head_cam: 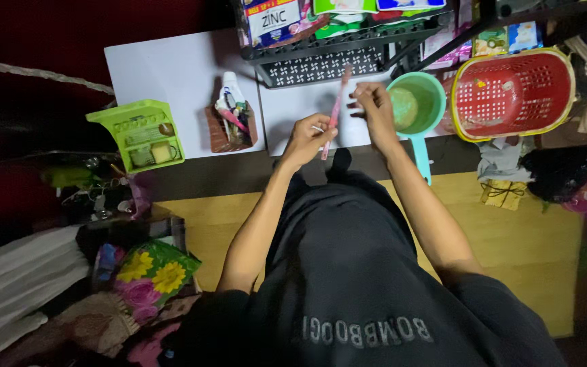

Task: The person organizes small packaged items and personal care products on a white countertop and black shelf. They move items from a red basket onto the shelf, arrange toothbrushes and toothpaste in a green holder, and reposition a green mug and other containers.

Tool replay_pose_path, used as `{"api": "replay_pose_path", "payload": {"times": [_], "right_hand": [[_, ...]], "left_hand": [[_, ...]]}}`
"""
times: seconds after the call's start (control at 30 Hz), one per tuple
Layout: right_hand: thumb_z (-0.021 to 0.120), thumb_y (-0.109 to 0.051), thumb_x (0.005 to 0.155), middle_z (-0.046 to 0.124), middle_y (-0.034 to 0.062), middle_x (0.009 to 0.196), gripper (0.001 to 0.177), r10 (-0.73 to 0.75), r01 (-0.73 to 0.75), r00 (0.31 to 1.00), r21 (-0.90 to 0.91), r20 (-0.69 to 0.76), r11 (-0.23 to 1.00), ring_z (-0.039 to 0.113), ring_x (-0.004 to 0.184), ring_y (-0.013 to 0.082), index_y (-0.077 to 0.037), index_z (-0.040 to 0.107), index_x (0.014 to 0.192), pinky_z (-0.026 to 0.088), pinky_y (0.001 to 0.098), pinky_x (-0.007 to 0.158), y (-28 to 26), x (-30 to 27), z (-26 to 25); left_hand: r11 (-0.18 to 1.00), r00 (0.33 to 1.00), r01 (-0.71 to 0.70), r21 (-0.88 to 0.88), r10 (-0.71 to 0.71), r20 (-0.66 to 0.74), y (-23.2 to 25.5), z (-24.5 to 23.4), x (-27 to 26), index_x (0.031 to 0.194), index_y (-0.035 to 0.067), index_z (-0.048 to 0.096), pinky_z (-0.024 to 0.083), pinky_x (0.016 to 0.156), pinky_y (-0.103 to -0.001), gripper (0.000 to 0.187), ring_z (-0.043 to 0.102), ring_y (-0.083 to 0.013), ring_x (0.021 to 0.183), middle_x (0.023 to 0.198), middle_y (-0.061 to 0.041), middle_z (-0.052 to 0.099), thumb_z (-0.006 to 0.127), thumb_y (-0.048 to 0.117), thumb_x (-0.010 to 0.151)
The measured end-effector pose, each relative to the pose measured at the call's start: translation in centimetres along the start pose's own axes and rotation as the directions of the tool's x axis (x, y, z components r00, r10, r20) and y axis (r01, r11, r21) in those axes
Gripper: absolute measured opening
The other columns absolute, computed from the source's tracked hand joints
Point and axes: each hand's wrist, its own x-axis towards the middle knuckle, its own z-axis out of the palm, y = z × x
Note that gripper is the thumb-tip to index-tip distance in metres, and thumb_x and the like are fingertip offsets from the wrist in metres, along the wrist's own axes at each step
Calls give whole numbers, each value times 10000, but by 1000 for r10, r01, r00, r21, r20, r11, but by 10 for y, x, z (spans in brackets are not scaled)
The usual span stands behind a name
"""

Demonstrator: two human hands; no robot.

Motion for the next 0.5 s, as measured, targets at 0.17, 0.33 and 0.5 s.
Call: {"api": "replay_pose_path", "payload": {"times": [0.17,0.33,0.5], "right_hand": [[584,-272,1031,667,59,986,261,375,-367,922,-85,102,926,663,863,150,-45,603,1159,562,288,755,35,-23,-14],[578,-169,1039,693,56,1017,201,417,-436,877,30,239,899,670,886,131,-19,618,1166,573,278,795,60,-31,-29],[590,-86,1046,687,59,982,172,360,-400,907,182,218,898,653,847,125,7,651,1178,565,273,779,90,-16,-44]], "left_hand": [[993,987,64,-103,-78,-139,-37,7,42,1095,48,711,523,731,-258,153,661,-107,823,944,-48,733,739,126,967],[977,947,211,-2,-205,-246,-47,14,66,1120,73,710,493,706,-272,276,634,-104,852,991,-15,718,757,254,917],[982,952,190,21,-179,-247,-42,20,89,1135,83,713,502,698,-282,318,639,-113,851,986,-28,722,761,302,909]]}}
